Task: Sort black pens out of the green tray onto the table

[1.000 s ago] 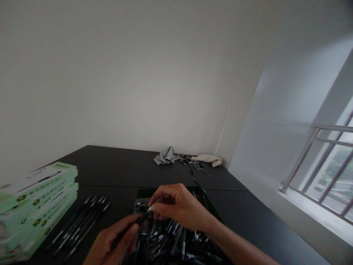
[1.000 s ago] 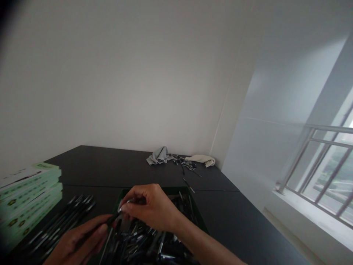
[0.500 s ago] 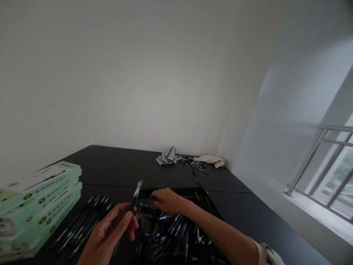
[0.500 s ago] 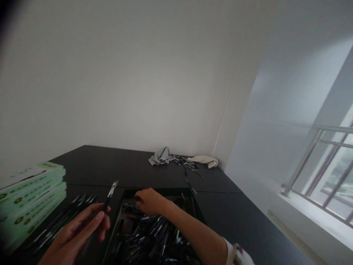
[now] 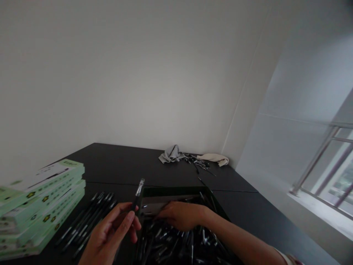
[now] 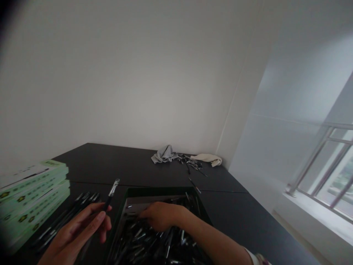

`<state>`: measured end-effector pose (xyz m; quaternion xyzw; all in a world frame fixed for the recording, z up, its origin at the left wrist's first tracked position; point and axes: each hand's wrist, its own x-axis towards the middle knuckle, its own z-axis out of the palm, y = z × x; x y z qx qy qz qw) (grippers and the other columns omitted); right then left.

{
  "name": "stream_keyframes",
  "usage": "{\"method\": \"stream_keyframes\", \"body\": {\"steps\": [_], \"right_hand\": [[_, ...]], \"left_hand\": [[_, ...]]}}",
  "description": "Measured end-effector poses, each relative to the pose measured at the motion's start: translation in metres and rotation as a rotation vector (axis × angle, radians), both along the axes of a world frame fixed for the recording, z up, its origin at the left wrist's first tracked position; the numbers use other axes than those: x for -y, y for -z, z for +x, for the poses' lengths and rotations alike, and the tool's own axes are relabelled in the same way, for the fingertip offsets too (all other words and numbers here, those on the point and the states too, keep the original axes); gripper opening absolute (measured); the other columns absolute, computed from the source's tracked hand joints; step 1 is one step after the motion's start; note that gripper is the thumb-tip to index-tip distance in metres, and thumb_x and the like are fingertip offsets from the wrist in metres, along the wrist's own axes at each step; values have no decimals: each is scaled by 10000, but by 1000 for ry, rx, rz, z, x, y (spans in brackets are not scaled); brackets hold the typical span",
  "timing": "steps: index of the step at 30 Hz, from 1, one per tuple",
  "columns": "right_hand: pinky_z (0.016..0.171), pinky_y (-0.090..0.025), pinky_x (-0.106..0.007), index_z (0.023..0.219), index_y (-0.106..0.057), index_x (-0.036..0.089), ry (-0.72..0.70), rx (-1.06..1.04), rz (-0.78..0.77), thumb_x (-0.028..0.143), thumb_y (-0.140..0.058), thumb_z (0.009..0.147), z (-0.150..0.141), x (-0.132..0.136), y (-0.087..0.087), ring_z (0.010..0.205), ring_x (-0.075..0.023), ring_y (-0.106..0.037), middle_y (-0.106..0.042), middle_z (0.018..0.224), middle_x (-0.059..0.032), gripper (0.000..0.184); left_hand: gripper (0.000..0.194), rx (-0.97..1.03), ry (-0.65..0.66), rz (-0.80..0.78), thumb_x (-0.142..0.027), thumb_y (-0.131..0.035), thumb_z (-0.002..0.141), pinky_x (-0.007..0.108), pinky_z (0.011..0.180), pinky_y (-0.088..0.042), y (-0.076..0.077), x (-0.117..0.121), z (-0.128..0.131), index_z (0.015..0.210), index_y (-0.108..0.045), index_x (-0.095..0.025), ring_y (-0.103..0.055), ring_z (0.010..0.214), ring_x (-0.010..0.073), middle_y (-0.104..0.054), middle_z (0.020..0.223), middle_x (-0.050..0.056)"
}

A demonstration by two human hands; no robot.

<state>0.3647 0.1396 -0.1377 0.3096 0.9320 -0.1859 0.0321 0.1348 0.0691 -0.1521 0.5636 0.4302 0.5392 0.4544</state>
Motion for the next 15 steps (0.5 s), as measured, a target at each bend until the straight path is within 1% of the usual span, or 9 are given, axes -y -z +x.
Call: {"method": "stream_keyframes", "body": {"steps": [3,5,7,11,13,15], "right_hand": [[872,-457,-271,1231,-595,152,-33,74,-5,72,-435,866,5,8,-7,1038,-215,-641,-684,1145,-113,407],[877,-452,-272,1212,-600,130,-30,78,-1,82,-430,882,7,10,-9,1043,-219,-638,-683,1136,-126,374],[869,-449,-273,1169,-620,115,-28,90,5,93,-443,889,9,10,-10,1034,-222,-639,-690,1109,-130,333],[793,-462,-283,1075,-663,124,-13,133,14,164,-482,899,15,8,-12,945,-232,-664,-716,1020,-121,255],[775,-461,-286,1069,-665,139,2,144,22,191,-493,898,18,9,-13,923,-232,-668,-720,1002,-111,248],[776,-457,-287,1073,-662,148,13,151,26,191,-499,889,21,11,-14,924,-232,-667,-721,1001,-104,250]], "left_hand": [[383,0,-8,-3,-542,-594,810,215,580,-505,2,0,-1,973,-611,-197,-628,580,145,-687,680,-14],[381,2,-8,3,-543,-589,812,215,582,-507,3,1,-2,971,-611,-198,-628,581,146,-686,680,-13],[375,-13,-5,7,-544,-579,819,216,591,-508,4,0,-2,965,-613,-201,-626,579,145,-685,680,-13],[378,-69,-3,5,-548,-557,832,216,610,-508,6,-2,-4,975,-611,-203,-631,596,149,-687,696,-6],[393,-77,0,1,-564,-565,816,216,598,-506,5,-1,-3,961,-612,-202,-625,582,149,-681,681,-7],[399,-48,-30,-7,-578,-581,795,212,584,-495,2,1,0,941,-611,-208,-610,561,143,-670,657,-20]]}}
